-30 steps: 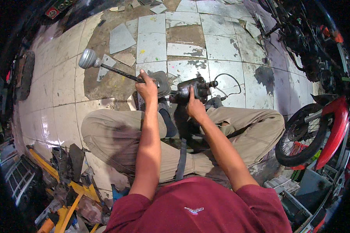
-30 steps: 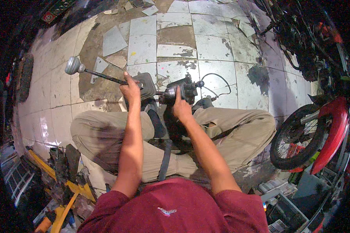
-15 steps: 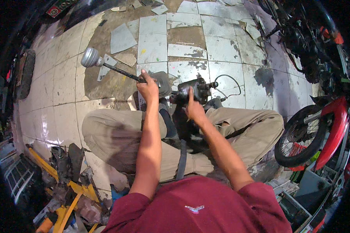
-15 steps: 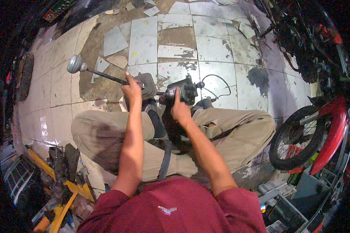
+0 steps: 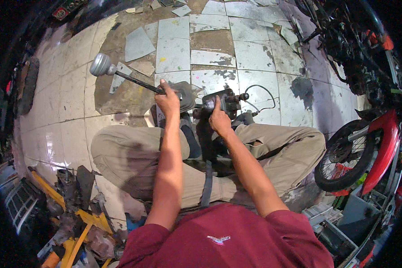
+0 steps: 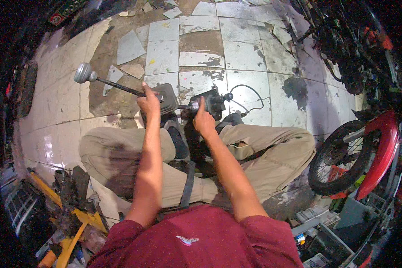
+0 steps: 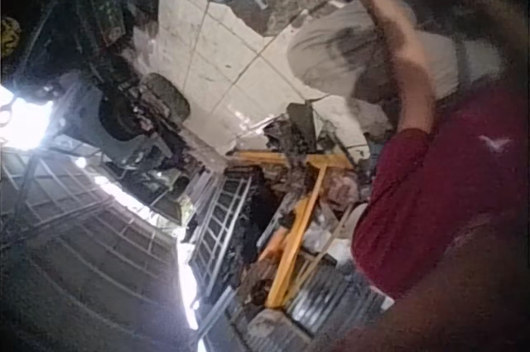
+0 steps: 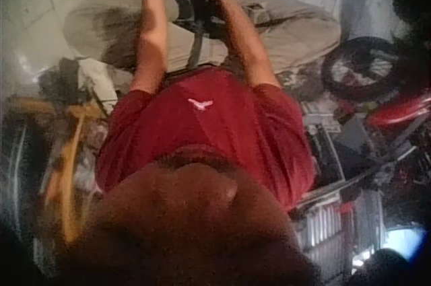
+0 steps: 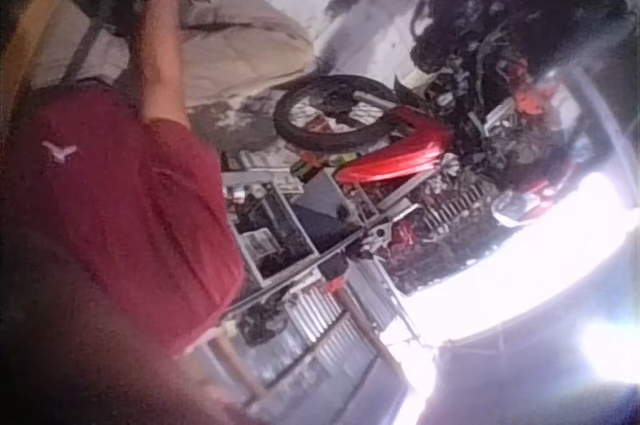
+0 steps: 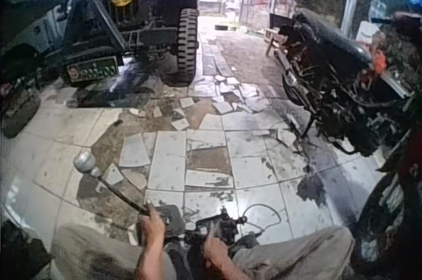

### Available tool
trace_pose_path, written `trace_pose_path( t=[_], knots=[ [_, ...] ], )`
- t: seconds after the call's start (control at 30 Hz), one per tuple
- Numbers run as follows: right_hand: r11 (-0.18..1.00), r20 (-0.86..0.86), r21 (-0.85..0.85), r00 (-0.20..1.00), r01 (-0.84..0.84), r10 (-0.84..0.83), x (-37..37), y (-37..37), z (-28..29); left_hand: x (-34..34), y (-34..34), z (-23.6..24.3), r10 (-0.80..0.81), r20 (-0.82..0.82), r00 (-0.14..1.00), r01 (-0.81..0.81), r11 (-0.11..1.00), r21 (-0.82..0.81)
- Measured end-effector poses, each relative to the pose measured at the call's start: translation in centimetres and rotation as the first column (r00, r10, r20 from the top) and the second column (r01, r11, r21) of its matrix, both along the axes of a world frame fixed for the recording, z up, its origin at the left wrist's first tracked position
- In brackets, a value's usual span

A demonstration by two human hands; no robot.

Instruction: The person sits on the floor and uses a hammer to tap a mechanical component held in a bench vise. The person repeatedly strikes the part with the hammer while holding it steady with the other hand.

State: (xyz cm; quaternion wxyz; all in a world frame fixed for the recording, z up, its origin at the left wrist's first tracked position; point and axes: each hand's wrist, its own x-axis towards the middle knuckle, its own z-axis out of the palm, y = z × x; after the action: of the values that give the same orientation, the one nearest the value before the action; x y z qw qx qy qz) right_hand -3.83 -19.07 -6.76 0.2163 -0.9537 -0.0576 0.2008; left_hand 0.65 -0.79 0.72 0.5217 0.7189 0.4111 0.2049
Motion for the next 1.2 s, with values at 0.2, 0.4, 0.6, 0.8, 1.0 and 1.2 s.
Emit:
trace_pose_path(
  t=[0.2, 0.4, 0.6, 0.8, 1.0, 1.2],
  knots=[
    [0.997, -0.147, -0.07, 0.989, -0.038, 0.028, -3.7, 2.3, 1.2, -0.3, 0.2, 0.0, -0.024, 0.084, 0.996, 0.022, 0.999, 0.026],
    [0.997, -0.073, -0.001, 0.994, 0.083, -0.083, -1.5, 1.3, 0.2, -0.5, -1.0, 0.7, -0.042, 0.121, 0.992, 0.052, 0.995, -0.082],
    [0.996, -0.036, 0.059, 0.997, 0.063, -0.061, -0.5, 0.8, 0.7, -0.1, -1.6, -0.3, -0.011, 0.173, 0.985, 0.028, 0.994, -0.101],
    [0.984, 0.028, 0.106, 0.988, 0.147, -0.15, 1.3, 0.0, 0.0, 0.0, -1.5, 0.4, -0.092, 0.239, 0.967, 0.098, 0.995, -0.012],
    [0.982, -0.003, 0.112, 0.988, 0.153, -0.154, 0.3, 1.5, 0.1, -0.3, -1.4, -0.3, -0.043, 0.176, 0.983, 0.045, 0.999, -0.007],
    [0.97, -0.109, 0.131, 0.976, 0.204, -0.191, -1.2, 1.8, 1.8, -0.8, -1.2, -0.8, -0.021, 0.174, 0.984, 0.032, 0.998, -0.061]
  ],
)
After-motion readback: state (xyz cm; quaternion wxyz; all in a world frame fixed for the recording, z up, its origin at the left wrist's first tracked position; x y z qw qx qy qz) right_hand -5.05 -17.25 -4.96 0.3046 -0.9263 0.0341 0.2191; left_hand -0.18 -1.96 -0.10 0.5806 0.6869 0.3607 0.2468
